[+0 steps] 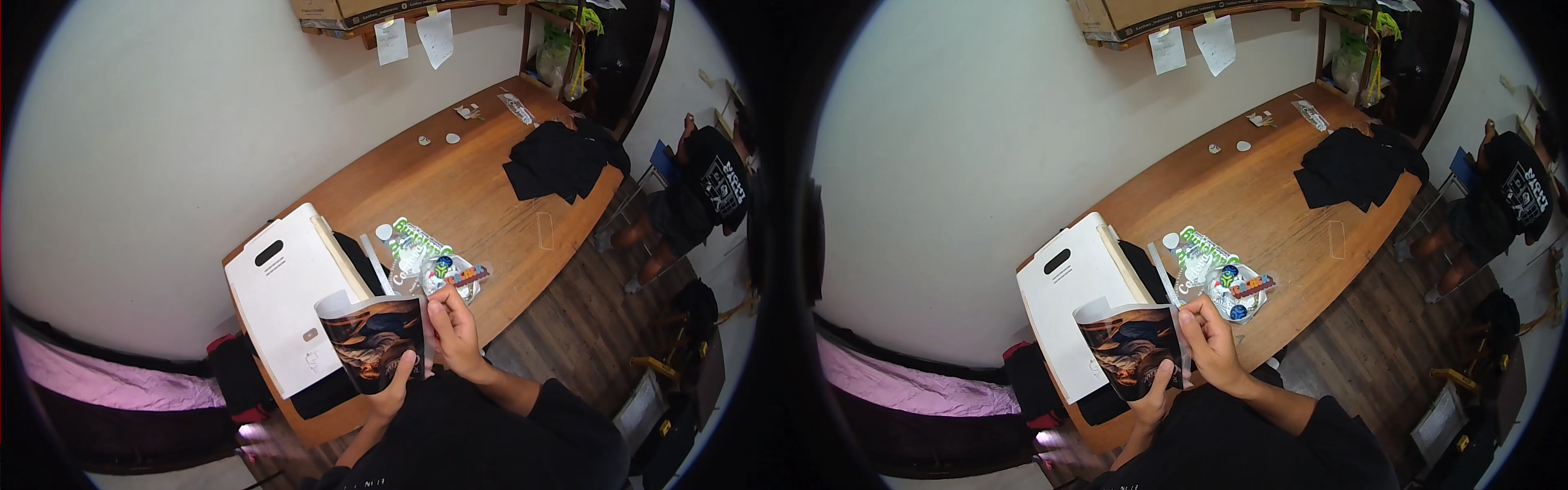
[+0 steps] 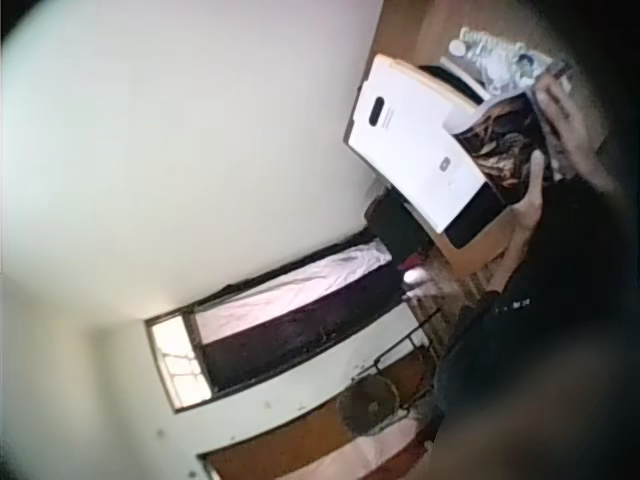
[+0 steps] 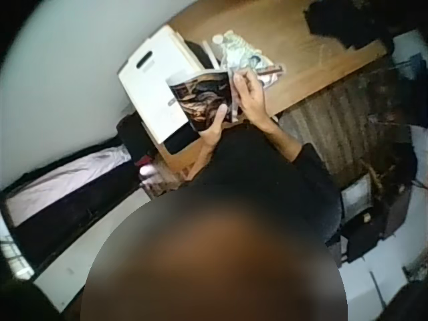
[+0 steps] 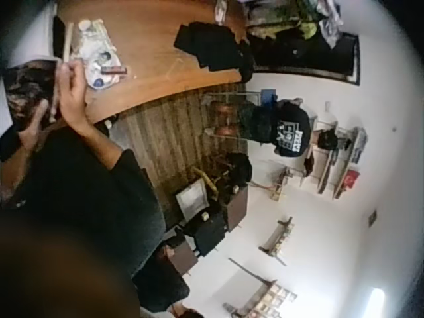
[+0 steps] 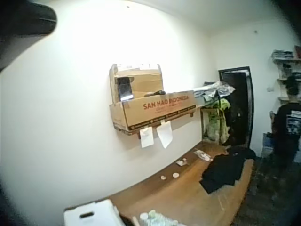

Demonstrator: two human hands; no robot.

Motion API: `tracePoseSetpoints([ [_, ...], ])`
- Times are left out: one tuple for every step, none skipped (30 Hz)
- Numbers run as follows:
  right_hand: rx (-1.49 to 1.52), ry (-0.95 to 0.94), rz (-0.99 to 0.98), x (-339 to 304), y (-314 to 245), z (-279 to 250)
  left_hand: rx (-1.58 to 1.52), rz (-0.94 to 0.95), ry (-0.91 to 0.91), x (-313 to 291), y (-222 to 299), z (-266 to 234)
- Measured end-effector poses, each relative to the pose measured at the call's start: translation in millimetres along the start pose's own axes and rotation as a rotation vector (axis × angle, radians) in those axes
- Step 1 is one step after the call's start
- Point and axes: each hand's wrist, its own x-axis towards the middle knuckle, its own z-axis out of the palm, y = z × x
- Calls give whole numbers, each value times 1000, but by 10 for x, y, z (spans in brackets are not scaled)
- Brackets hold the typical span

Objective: Trimming the edges of a printed heat transfer film using a precision cutting tool on a workbench.

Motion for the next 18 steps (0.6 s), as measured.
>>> tracePoseSetpoints([
  [1,-1,0,-1,0,2,-73,-6,-24,5,68,43],
  [0,0,-2,-2,0,4,-72,-5,-23,3,63,37],
  [0,1,-4,-2,1,4,-72,-9,-29,0,53,27],
  [0,2,-4,-3,9,0,-73,-13,-36,-1,47,21],
  [-6,1,-11,-2,22,-8,-73,-13,-37,-3,49,24],
  [-11,-1,-18,-2,28,-13,-81,-26,-28,-6,52,29],
  [-11,-1,-18,-2,22,-10,-89,-38,-19,-9,54,29],
  [-16,-2,-20,0,10,-5,-89,-38,-19,-12,50,26],
  [-22,-4,-23,0,4,-1,-82,-40,-10,-15,41,21],
  [-22,-3,-24,-3,3,-5,-76,-42,-3,-16,37,21],
  [-24,-5,-27,-8,5,-9,-76,-42,-5,-13,50,32],
  [-25,-8,-31,-13,4,-13,-65,-28,-9,-6,73,49],
  [-25,-8,-32,-18,4,-13,-53,-14,-12,-4,84,57],
  [-20,-1,-22,-25,2,-13,-53,-13,-12,-8,78,53],
  [-15,7,-13,-29,-1,-12,-77,-18,-16,-14,66,45],
  [-15,6,-14,-31,-7,-10,-102,-22,-20,-19,60,41],
  [8,0,10,-32,-13,-9,-102,-21,-20,-23,62,41],
  [31,-6,33,-33,-17,-8,-100,-25,-16,-27,65,44],
])
